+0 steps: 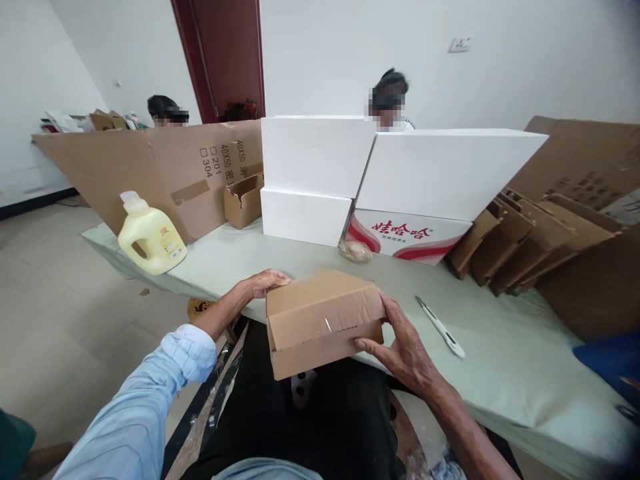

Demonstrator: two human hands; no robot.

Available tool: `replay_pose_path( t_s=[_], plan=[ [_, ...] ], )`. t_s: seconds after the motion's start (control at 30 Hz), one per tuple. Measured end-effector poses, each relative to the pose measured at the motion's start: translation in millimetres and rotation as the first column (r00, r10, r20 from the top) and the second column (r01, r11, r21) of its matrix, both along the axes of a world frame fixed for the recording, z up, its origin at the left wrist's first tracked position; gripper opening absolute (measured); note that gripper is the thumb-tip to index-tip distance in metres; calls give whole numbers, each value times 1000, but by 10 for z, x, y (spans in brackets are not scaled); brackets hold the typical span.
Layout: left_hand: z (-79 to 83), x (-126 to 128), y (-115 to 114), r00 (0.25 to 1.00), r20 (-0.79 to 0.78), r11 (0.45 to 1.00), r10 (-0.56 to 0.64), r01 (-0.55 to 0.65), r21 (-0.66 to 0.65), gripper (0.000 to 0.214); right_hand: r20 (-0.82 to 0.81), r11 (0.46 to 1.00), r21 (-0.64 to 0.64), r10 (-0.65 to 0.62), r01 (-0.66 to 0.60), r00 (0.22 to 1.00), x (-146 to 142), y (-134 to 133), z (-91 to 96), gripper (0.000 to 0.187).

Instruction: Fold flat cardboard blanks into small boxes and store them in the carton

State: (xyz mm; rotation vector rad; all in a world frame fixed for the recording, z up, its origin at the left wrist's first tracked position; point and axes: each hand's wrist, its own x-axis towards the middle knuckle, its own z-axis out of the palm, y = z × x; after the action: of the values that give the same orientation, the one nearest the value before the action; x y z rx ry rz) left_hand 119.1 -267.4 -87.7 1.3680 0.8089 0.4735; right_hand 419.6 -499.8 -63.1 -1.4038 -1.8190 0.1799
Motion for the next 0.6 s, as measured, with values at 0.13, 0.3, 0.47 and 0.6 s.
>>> replay_pose_path(
  t_s=[0.13, 0.3, 0.47, 0.6],
  plan=[
    [-313, 182, -110, 980, -4, 977, 200, -199, 82, 49, -108, 994, -24, -113, 111, 988, -116, 43, -96, 77],
    [-238, -28, -219, 865, 160, 831, 475, -501, 242, 52, -186, 985, -86, -166, 152, 968, -282, 212, -25, 76],
    [-81, -593, -823, 861, 373, 788, 345, -482, 383, 72, -227, 984, -98, -165, 146, 960, -367, 406, 108, 69],
    [-80, -720, -1248, 969, 210, 644, 129, -242, 725, 113, -246, 981, -118, -179, 154, 953, -446, 520, 145, 58]
  ],
)
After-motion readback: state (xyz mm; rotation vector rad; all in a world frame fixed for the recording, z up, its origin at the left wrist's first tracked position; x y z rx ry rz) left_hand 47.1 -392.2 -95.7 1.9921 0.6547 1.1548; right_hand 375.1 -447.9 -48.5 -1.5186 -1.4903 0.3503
